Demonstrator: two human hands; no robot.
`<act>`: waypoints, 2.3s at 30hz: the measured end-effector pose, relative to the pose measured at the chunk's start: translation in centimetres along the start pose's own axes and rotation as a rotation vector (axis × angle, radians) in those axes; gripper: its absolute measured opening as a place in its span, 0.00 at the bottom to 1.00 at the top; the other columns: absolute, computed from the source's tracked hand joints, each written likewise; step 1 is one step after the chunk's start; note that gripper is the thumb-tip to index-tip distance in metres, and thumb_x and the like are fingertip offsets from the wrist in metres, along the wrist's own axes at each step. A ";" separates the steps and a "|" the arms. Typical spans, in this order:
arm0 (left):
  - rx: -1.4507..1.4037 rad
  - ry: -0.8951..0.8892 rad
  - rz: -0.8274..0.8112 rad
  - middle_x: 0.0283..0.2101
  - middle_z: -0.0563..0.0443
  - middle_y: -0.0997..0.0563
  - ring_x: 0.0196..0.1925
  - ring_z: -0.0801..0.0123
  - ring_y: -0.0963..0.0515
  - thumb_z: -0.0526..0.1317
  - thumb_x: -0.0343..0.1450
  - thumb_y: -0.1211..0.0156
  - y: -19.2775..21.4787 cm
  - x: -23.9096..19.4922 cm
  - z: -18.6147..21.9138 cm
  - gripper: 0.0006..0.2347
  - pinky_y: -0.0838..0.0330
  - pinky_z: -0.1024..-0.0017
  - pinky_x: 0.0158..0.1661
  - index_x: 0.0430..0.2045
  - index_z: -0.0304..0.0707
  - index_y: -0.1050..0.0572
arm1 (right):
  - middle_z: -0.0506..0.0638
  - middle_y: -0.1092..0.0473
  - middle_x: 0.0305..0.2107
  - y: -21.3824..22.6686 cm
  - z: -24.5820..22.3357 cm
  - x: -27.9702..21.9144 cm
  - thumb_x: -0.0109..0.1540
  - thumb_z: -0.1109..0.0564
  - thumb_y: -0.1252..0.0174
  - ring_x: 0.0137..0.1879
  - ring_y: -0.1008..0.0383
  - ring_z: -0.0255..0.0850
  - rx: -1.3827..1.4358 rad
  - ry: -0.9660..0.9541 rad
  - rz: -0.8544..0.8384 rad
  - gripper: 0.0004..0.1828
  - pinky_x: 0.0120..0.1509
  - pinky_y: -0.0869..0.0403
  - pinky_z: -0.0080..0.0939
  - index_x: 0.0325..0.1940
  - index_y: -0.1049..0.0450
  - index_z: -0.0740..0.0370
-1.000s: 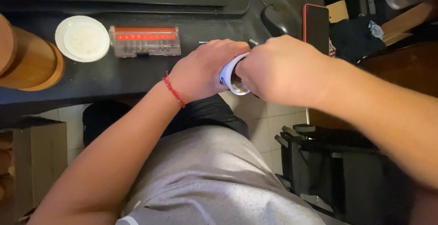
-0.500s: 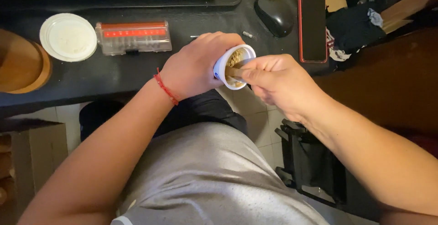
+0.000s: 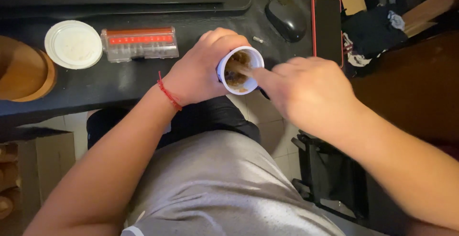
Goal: The person mixes a brown substance in a small white cup using a wooden stick. They then scoop a white powder from a yellow container and add it to the cup, continuing to stir the mixture.
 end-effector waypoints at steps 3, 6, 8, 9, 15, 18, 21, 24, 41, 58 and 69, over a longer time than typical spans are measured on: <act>-0.065 0.067 -0.061 0.41 0.52 0.22 0.45 0.59 0.26 0.37 0.63 0.35 -0.4 0.0 0.2 0.13 0.32 0.64 0.44 0.38 0.41 0.28 | 0.42 0.47 0.14 0.0 -0.7 1.0 0.54 0.67 0.45 0.20 0.44 0.42 0.008 0.066 0.057 0.14 0.21 0.42 0.43 0.41 0.30 0.53; -0.083 0.126 -0.106 0.38 0.54 0.23 0.43 0.61 0.26 0.36 0.62 0.37 -0.5 0.2 0.0 0.11 0.31 0.66 0.40 0.36 0.43 0.28 | 0.42 0.47 0.13 -0.7 -0.5 1.1 0.51 0.66 0.45 0.20 0.43 0.42 -0.082 0.072 0.025 0.12 0.21 0.42 0.42 0.34 0.34 0.52; -0.080 0.122 -0.127 0.36 0.55 0.23 0.40 0.61 0.26 0.35 0.62 0.37 -0.7 0.3 0.1 0.10 0.32 0.67 0.38 0.34 0.43 0.27 | 0.41 0.43 0.13 -0.6 -0.7 1.9 0.49 0.62 0.45 0.20 0.39 0.43 -0.150 0.051 -0.057 0.11 0.20 0.41 0.44 0.33 0.35 0.52; -0.081 0.111 -0.126 0.33 0.54 0.26 0.37 0.62 0.28 0.34 0.62 0.38 -0.7 0.3 0.1 0.08 0.34 0.68 0.36 0.32 0.43 0.29 | 0.44 0.37 0.16 -2.7 -0.1 2.1 0.55 0.58 0.52 0.22 0.34 0.48 0.003 -0.076 -0.447 0.01 0.23 0.39 0.48 0.31 0.36 0.53; -0.063 0.154 -0.144 0.36 0.57 0.27 0.39 0.66 0.27 0.36 0.64 0.38 -1.6 -0.2 -0.4 0.09 0.34 0.69 0.36 0.34 0.43 0.30 | 0.50 0.37 0.14 -4.1 1.1 -0.2 0.67 0.48 0.56 0.22 0.39 0.52 0.526 -0.380 -0.528 0.18 0.29 0.40 0.52 0.24 0.40 0.56; -0.022 0.187 -0.176 0.37 0.60 0.27 0.39 0.67 0.27 0.37 0.65 0.37 -1.5 0.1 -0.5 0.10 0.33 0.68 0.36 0.36 0.45 0.31 | 0.47 0.35 0.17 -2.4 1.8 -0.8 0.67 0.49 0.54 0.26 0.36 0.49 0.567 -0.404 -0.419 0.12 0.30 0.39 0.50 0.30 0.35 0.51; -0.010 0.183 -0.201 0.37 0.58 0.27 0.39 0.65 0.27 0.37 0.66 0.38 -1.9 0.1 -0.5 0.09 0.33 0.67 0.34 0.35 0.44 0.32 | 0.45 0.33 0.16 -0.4 1.8 -1.2 0.66 0.50 0.53 0.25 0.34 0.49 0.507 -0.353 -0.350 0.09 0.27 0.37 0.51 0.33 0.31 0.47; -0.046 0.173 -0.203 0.34 0.57 0.27 0.36 0.65 0.27 0.37 0.65 0.37 -2.2 0.7 -0.5 0.08 0.35 0.67 0.33 0.30 0.43 0.33 | 0.45 0.34 0.16 -0.1 1.3 -0.5 0.66 0.49 0.52 0.24 0.34 0.53 0.519 -0.284 -0.309 0.12 0.27 0.37 0.55 0.27 0.34 0.49; 0.110 0.318 -0.153 0.25 0.52 0.28 0.24 0.52 0.30 0.49 0.61 0.31 -1.6 0.8 -1.4 0.16 0.37 0.60 0.27 0.24 0.42 0.33 | 0.45 0.38 0.15 -1.7 1.3 -1.2 0.63 0.55 0.44 0.21 0.35 0.47 0.238 -0.230 0.099 0.15 0.20 0.44 0.46 0.25 0.40 0.49; 0.136 0.060 0.022 0.51 0.48 0.21 0.47 0.53 0.20 0.66 0.67 0.52 -0.2 -1.5 -0.2 0.34 0.34 0.60 0.43 0.56 0.36 0.34 | 0.41 0.25 0.24 -2.9 1.9 -0.9 0.67 0.53 0.51 0.29 0.30 0.32 0.996 -0.481 -0.079 0.13 0.34 0.34 0.35 0.42 0.21 0.56; 0.094 0.163 -0.032 0.37 0.51 0.24 0.36 0.54 0.26 0.62 0.68 0.48 -0.2 -0.9 -0.5 0.25 0.35 0.60 0.34 0.48 0.42 0.32 | 0.45 0.25 0.28 -1.8 2.3 -1.2 0.68 0.51 0.54 0.32 0.27 0.37 1.020 -0.433 -0.060 0.17 0.36 0.33 0.36 0.49 0.22 0.59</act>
Point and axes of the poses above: each hand's wrist, its own x-axis towards the middle knuckle, its own y-axis out of the back of the hand, z = x × y, the point moved 8 cm from there along x, towards the middle knuckle
